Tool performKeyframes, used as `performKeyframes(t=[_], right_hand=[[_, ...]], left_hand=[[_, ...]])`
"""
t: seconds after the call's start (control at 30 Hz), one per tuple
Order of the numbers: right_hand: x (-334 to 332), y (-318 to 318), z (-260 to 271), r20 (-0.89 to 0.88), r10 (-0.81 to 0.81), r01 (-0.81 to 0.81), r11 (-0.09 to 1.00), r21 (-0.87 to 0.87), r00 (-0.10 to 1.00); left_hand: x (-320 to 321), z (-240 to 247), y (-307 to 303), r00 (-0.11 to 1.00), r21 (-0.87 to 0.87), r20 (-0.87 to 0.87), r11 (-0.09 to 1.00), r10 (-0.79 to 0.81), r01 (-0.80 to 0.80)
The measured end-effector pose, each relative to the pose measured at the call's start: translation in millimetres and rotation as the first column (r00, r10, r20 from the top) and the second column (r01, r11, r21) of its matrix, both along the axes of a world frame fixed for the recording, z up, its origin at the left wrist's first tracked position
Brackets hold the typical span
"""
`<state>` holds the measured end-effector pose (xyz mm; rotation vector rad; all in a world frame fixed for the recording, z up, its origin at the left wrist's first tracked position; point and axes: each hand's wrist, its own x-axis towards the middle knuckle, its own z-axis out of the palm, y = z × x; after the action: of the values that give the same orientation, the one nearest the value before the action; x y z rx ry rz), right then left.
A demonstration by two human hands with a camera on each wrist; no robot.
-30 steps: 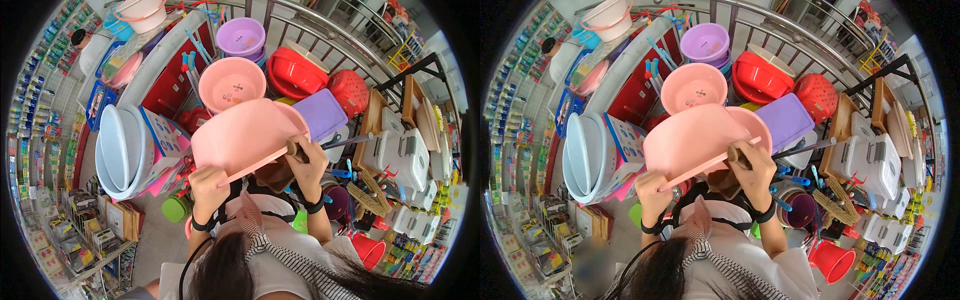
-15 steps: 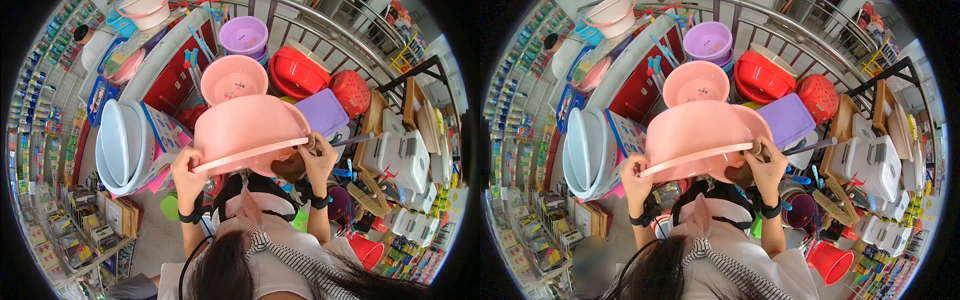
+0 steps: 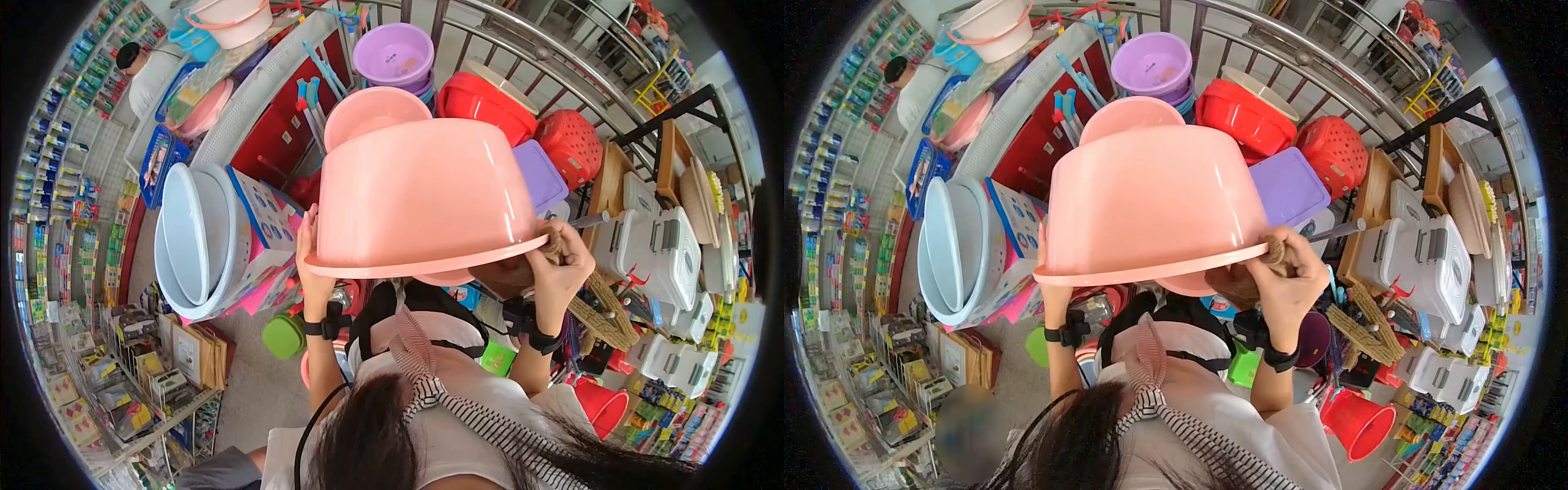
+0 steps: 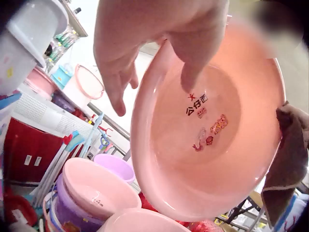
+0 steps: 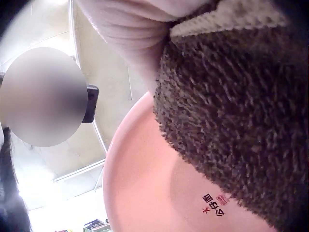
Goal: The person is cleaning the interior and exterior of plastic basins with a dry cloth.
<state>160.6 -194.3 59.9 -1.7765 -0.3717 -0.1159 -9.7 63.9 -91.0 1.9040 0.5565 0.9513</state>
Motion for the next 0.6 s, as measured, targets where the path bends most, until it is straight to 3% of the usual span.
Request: performKeyframes(t=[0.03, 0.17, 0.23, 0.27, 0.33, 0.4, 0.43, 0.53, 0.6], right_hand=[[2.4, -2.3, 2.6, -0.003, 0.002, -0.002, 1.000, -0.001, 1.000], [10.1, 1.6, 2.5, -0.024, -0.010, 0.012, 0.997, 0.077, 1.000], [14.7, 3.5, -7.6, -0.037, -0.011, 0.014, 0.996, 0.090, 0.999], [17.7, 5.3, -9.5, -0.037, -0.010, 0.014, 0.996, 0.090, 0.999], [23.9, 13.7, -9.4, 0.041, -0.042, 0.041, 0.999, 0.020, 0.998], [24.3, 23.0, -8.7, 0.055, -0.063, 0.058, 0.995, 0.081, 0.997], [24.2, 26.0, -8.7, 0.067, -0.082, 0.072, 0.987, 0.143, 0.994], [23.0, 25.1, -16.7, 0.133, -0.117, 0.109, 0.992, 0.068, 0.984], [18.5, 22.8, -20.1, 0.115, -0.147, 0.144, 0.989, 0.030, 0.982]], left_hand=[[-1.3, -0.3, -0.2, 0.995, -0.155, 0.083, 0.986, -0.055, 0.068], [-2.8, 5.2, -6.1, 0.970, -0.327, 0.231, 0.933, -0.074, 0.149], [-7.1, 6.0, -4.1, 0.983, -0.160, -0.114, 0.979, -0.146, 0.127], [-8.0, 6.7, -6.3, 0.983, -0.160, -0.114, 0.979, -0.146, 0.127], [-6.4, 14.8, -16.9, 0.984, -0.349, -0.136, 0.935, -0.116, 0.062], [-1.5, 42.8, -32.5, 0.968, -0.549, -0.237, 0.833, -0.080, -0.066], [-1.9, 38.7, -34.4, 0.968, -0.547, -0.238, 0.835, -0.079, -0.066], [-1.1, 32.3, -34.8, 0.999, -0.416, -0.037, 0.908, 0.031, -0.044], [-0.8, 47.8, -33.0, 0.997, -0.418, -0.067, 0.907, 0.023, -0.049]])
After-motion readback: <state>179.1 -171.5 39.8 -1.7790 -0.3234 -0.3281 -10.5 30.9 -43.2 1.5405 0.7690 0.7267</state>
